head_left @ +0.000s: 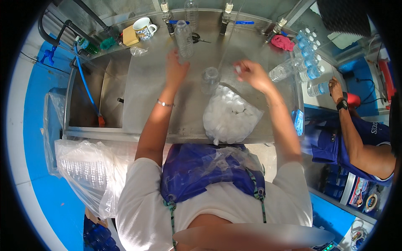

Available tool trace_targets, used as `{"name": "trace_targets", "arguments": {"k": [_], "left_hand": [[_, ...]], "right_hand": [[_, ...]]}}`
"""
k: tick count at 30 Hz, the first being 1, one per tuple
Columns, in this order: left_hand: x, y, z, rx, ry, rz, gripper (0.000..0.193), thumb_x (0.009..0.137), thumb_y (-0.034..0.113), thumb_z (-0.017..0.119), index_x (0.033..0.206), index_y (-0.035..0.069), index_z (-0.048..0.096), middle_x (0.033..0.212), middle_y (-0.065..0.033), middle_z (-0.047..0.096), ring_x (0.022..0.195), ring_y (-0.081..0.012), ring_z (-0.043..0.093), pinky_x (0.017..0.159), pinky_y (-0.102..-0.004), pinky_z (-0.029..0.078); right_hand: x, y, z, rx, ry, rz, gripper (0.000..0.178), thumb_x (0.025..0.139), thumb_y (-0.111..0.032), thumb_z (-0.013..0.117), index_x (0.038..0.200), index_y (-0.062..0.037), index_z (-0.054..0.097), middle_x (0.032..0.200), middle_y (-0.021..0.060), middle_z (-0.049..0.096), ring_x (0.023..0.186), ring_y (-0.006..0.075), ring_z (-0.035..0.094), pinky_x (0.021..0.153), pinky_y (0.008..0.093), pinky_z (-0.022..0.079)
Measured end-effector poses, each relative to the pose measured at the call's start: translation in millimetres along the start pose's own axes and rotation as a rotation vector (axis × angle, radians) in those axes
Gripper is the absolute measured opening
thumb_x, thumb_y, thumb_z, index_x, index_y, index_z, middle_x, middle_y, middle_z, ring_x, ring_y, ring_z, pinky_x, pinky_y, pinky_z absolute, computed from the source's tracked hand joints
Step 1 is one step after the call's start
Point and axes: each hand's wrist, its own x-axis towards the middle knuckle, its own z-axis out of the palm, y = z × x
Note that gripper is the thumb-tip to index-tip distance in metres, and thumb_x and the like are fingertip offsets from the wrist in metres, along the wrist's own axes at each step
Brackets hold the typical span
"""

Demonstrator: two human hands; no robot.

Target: The person repeatedly picks up clear plastic bottles, applies small blue labels to their sides, and secures white caps. They handle bottles one at a time, placing finished units aside on a stainless steel work surface.

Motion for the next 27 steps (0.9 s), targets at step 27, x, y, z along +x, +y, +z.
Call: {"name": "trace_targets", "arguments": {"k": [27], "left_hand": [[25,27,54,-0.143,-0.461,0.142,0.085,0.07,0.021,0.084,0.14,0.006,0.039,0.131,-0.0136,0.054,0.12,-0.0308,0.055,0.095,-0.04,0.048]], "right_hand": [[8,8,24,-0.769,0.164,0.078,0.032,0.087,-0.002,0.055,0.117,-0.0062,0.066,0.112,0.017,0.063,0.097,0.0283,0.064,0.08,0.036,0.053]]}}
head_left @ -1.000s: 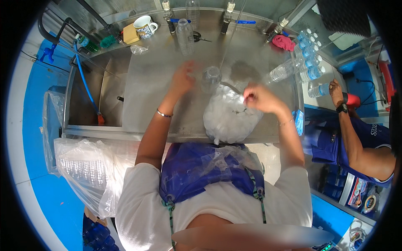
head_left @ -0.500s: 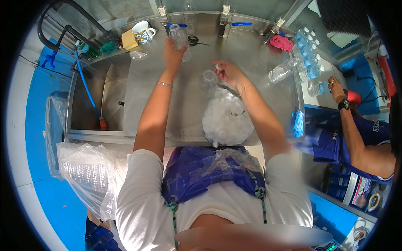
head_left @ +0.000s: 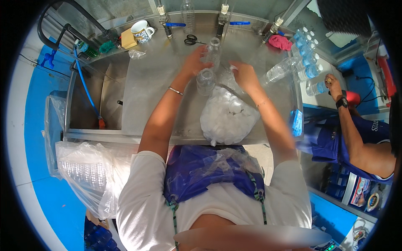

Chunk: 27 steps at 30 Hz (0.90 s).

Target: The person repeatedly picks up clear plastic bottles, applies small blue labels to their sides, and secures white caps. They handle bottles one at a time, placing finished units aside on a stainless steel work surface.

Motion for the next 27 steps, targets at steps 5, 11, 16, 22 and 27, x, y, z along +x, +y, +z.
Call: {"name": "trace_targets", "arguments": {"k": [5,11,16,22,27], "left_hand": [[5,-12,11,-0.243,-0.025,0.018,0.082,0.072,0.019,0.079,0.142,0.008,0.038,0.132,-0.016,0.055,0.12,-0.0303,0.056,0.097,-0.04,0.047],[-23,-25,-8,-0.302,0.006,0.03,0.078,0.074,0.013,0.074,0.143,0.007,0.037,0.141,-0.0147,0.047,0.128,-0.0295,0.048,0.103,-0.0406,0.043],[-91,4,-14,-0.014,-0.172,-0.028,0.082,0.068,0.013,0.079,0.14,0.006,0.04,0.141,-0.0157,0.047,0.129,-0.0292,0.047,0.105,-0.0402,0.041],[-109,20,39,0.001,0.264,-0.029,0.081,0.066,0.021,0.084,0.133,0.002,0.043,0.122,-0.0197,0.06,0.115,-0.0351,0.058,0.096,-0.0405,0.046],[-94,-3,18,0.137,0.4,-0.112,0.071,0.066,0.024,0.084,0.123,0.0,0.048,0.112,-0.0191,0.065,0.107,-0.0343,0.063,0.09,-0.0399,0.049]], "right_hand": [[-25,-56,-2,0.376,0.25,-0.457,0.035,0.086,-0.008,0.063,0.121,-0.006,0.063,0.12,0.0123,0.061,0.104,0.0329,0.059,0.091,0.0392,0.048],[-23,-70,21,0.167,0.382,-0.688,0.04,0.084,-0.013,0.068,0.123,-0.0085,0.061,0.127,0.0065,0.058,0.111,0.0288,0.056,0.095,0.0379,0.045],[-6,-54,29,0.186,0.559,-0.688,0.047,0.085,-0.016,0.068,0.13,-0.0092,0.055,0.132,0.009,0.056,0.115,0.028,0.055,0.099,0.0368,0.043],[47,-35,13,0.274,0.482,-0.339,0.068,0.078,-0.033,0.076,0.132,-0.0027,0.047,0.116,0.0179,0.062,0.112,0.0308,0.059,0.096,0.0418,0.044],[45,-26,6,0.378,0.55,-0.352,0.058,0.078,-0.03,0.077,0.122,-0.0019,0.051,0.113,0.0185,0.063,0.101,0.0338,0.063,0.085,0.039,0.051]]}}
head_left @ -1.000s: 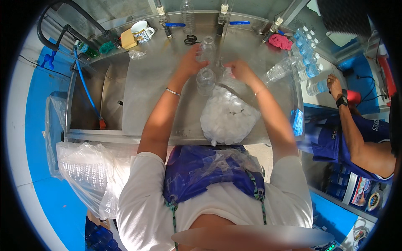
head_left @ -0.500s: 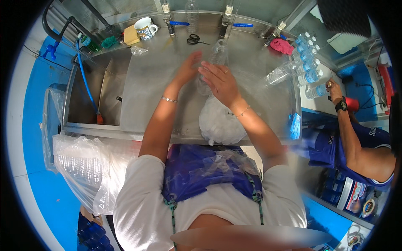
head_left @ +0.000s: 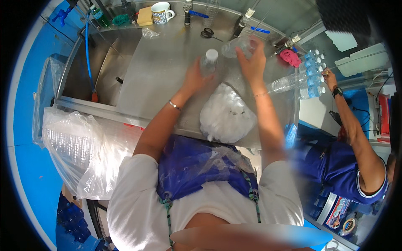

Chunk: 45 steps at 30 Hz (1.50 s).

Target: The person repeatedly picks up clear plastic bottles, applies small blue labels to their sides, and secures white caps. They handle bottles one at a time, placing finished units aside on a stainless steel work surface.

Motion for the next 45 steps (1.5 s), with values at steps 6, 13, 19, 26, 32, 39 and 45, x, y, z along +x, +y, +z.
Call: {"name": "trace_targets", "arguments": {"k": [6,13,19,26,32,39,45], "left_hand": [[13,-5,-9,0.033,0.01,0.061,0.078,0.067,0.026,0.084,0.127,-0.003,0.043,0.114,-0.0222,0.064,0.107,-0.0373,0.062,0.089,-0.0414,0.049],[0,-5,-7,-0.047,0.115,0.176,0.084,0.063,0.026,0.087,0.129,-0.002,0.043,0.117,-0.022,0.062,0.11,-0.0368,0.06,0.091,-0.0414,0.048],[3,-14,-8,-0.171,0.033,0.167,0.075,0.063,0.025,0.088,0.122,0.0,0.048,0.101,-0.0187,0.068,0.095,-0.0342,0.067,0.082,-0.0394,0.052],[-2,-7,-14,-0.179,0.067,0.174,0.062,0.062,0.025,0.086,0.112,0.002,0.057,0.097,-0.015,0.069,0.091,-0.0293,0.069,0.08,-0.0358,0.052],[-8,22,-31,-0.371,0.038,0.166,0.059,0.063,0.021,0.083,0.114,0.004,0.058,0.1,-0.0117,0.068,0.092,-0.0236,0.067,0.083,-0.0339,0.051],[-20,55,-48,-0.473,-0.162,0.067,0.063,0.065,0.016,0.081,0.121,0.004,0.054,0.104,-0.0111,0.068,0.097,-0.0209,0.065,0.085,-0.0354,0.052],[-36,85,-45,-0.312,-0.431,0.174,0.07,0.067,0.021,0.079,0.127,0.002,0.048,0.1,-0.0127,0.069,0.085,-0.0225,0.069,0.076,-0.0345,0.055]], "right_hand": [[5,-9,-6,-0.08,-0.106,0.004,0.059,0.079,-0.026,0.079,0.123,0.0013,0.049,0.114,0.0216,0.063,0.1,0.0328,0.066,0.083,0.0373,0.053],[7,20,-12,-0.016,-0.385,0.326,0.053,0.084,-0.034,0.074,0.118,-0.0001,0.053,0.094,0.0134,0.068,0.08,0.0276,0.067,0.069,0.035,0.055],[-34,82,-11,1.16,-0.575,1.499,0.055,0.088,-0.048,0.065,0.116,-0.0009,0.055,0.09,0.0089,0.065,0.074,0.0202,0.065,0.056,0.0263,0.053],[-21,23,-40,0.982,-0.137,1.366,0.064,0.086,-0.051,0.065,0.121,0.0007,0.053,0.109,0.0155,0.062,0.079,0.0198,0.064,0.059,0.0242,0.052],[12,0,-33,-0.038,-0.371,0.425,0.053,0.079,-0.034,0.078,0.119,-0.0055,0.057,0.105,0.0143,0.068,0.085,0.0267,0.068,0.072,0.0381,0.053],[-14,-13,5,-0.221,-0.051,0.109,0.061,0.076,-0.036,0.079,0.121,-0.0027,0.056,0.109,0.0189,0.065,0.096,0.0328,0.065,0.081,0.0402,0.051],[-26,-57,-26,0.494,-0.086,0.141,0.042,0.089,-0.036,0.067,0.113,-0.0014,0.062,0.112,0.0157,0.063,0.106,0.031,0.06,0.094,0.0403,0.046]]}}
